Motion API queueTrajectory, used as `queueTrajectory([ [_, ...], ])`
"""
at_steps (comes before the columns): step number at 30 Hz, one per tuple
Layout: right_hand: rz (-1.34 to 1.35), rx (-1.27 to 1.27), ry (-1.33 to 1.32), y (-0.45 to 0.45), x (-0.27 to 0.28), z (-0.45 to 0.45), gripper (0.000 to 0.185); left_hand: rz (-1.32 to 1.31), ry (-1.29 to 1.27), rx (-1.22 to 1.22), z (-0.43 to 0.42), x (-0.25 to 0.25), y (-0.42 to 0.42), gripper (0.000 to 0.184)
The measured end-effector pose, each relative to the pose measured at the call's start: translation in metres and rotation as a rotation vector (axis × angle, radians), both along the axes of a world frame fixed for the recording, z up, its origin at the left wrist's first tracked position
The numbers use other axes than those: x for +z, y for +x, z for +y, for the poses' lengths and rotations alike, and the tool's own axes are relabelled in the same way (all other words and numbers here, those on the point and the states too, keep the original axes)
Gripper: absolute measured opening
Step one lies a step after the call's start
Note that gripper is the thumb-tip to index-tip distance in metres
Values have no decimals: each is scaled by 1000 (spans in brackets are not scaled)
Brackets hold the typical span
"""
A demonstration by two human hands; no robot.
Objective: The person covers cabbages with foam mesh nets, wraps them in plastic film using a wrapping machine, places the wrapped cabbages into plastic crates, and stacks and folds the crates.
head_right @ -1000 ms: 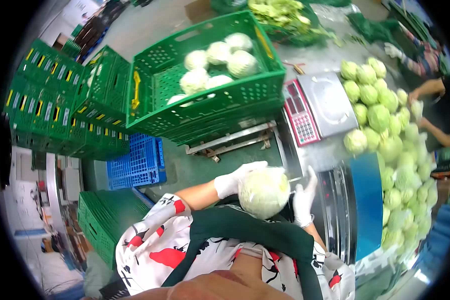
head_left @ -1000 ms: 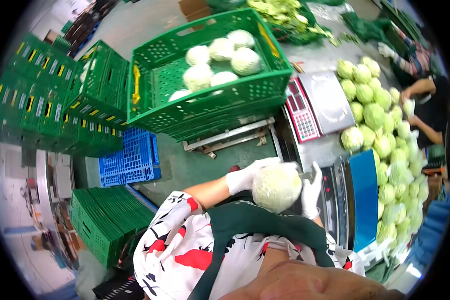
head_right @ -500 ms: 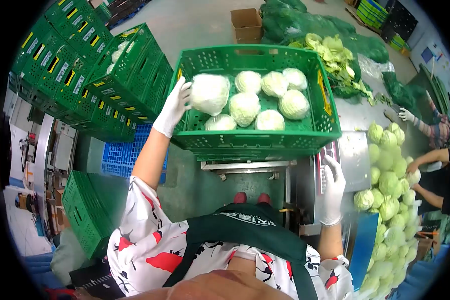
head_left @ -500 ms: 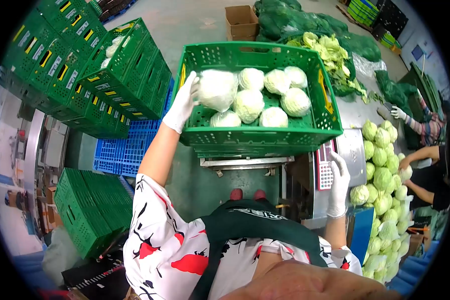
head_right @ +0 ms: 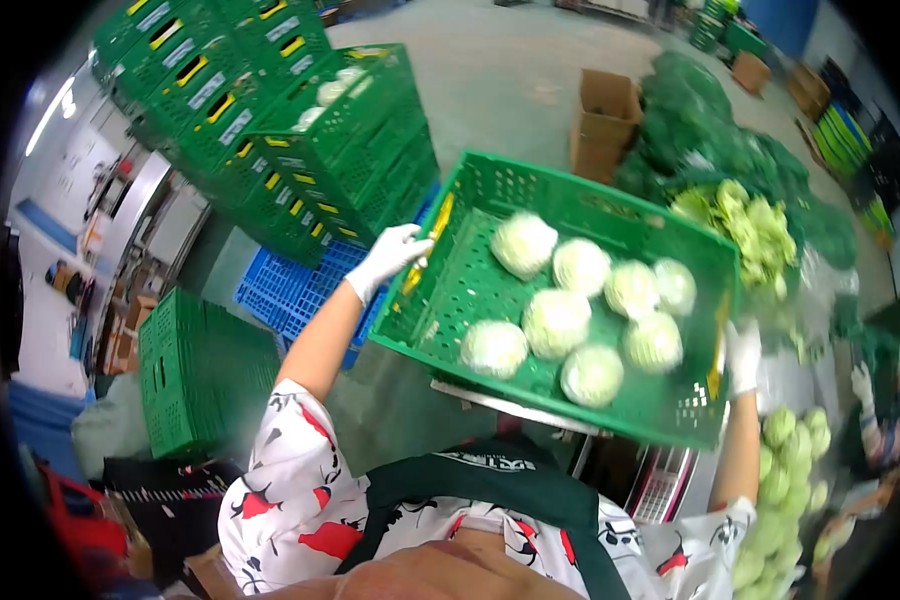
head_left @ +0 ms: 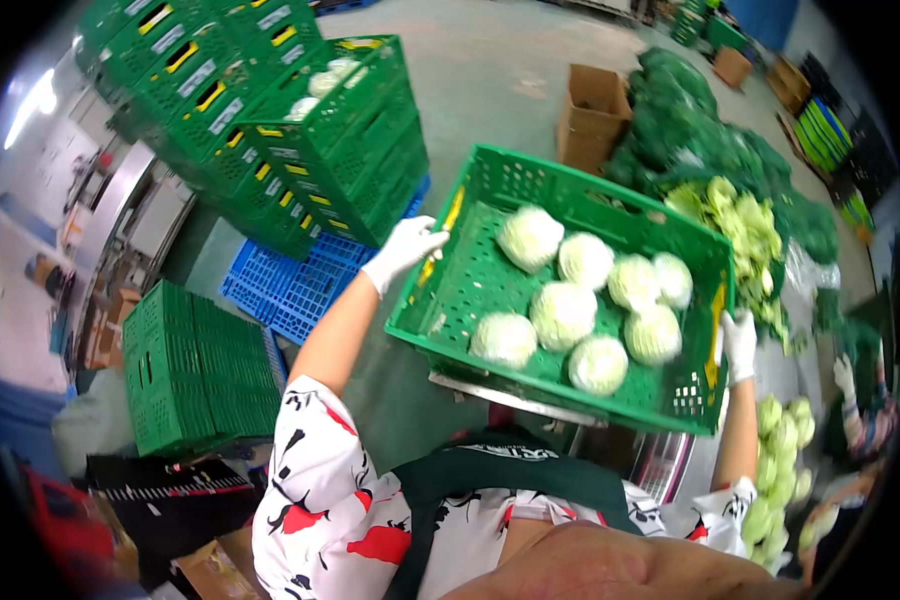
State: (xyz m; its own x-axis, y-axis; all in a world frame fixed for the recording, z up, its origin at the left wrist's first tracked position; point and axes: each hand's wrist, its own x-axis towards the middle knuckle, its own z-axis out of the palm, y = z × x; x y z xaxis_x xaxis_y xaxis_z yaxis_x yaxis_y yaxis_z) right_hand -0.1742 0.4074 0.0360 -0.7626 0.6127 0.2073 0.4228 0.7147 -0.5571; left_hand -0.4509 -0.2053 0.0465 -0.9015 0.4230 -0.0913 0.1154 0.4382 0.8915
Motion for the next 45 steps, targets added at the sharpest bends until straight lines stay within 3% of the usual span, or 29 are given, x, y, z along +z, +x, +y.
queueTrajectory([
  [1,33,14,11,-1,-9,14,36,-25,29,25,3,2,2,32],
  [3,-134,-66,-292,-9,-34,45,31,-62,100,56,5,-4,2,27],
  [5,-33,-200,-501,-19,-25,15,29,-88,145,46,3,-7,-1,21],
  [11,0,-219,-857,-14,-1,14,29,-106,308,42,8,-3,2,12],
  [14,18,-236,-801,-11,8,-1,28,-109,414,3,-7,22,2,12],
  [21,10,-169,-724,-74,127,-149,29,-38,558,-30,-145,98,-52,10],
  [26,-7,-133,-734,-178,167,-277,28,35,583,20,-276,152,-97,10],
  [34,-143,221,-803,-398,199,-416,25,112,457,269,-442,234,-143,14],
  [37,-70,358,-642,-487,224,-473,33,190,471,380,-480,239,-165,17],
  [41,-96,469,-671,-604,260,-500,28,268,496,439,-511,238,-191,19],
  [45,-149,654,-413,-760,294,-534,31,381,552,494,-522,225,-242,27],
])
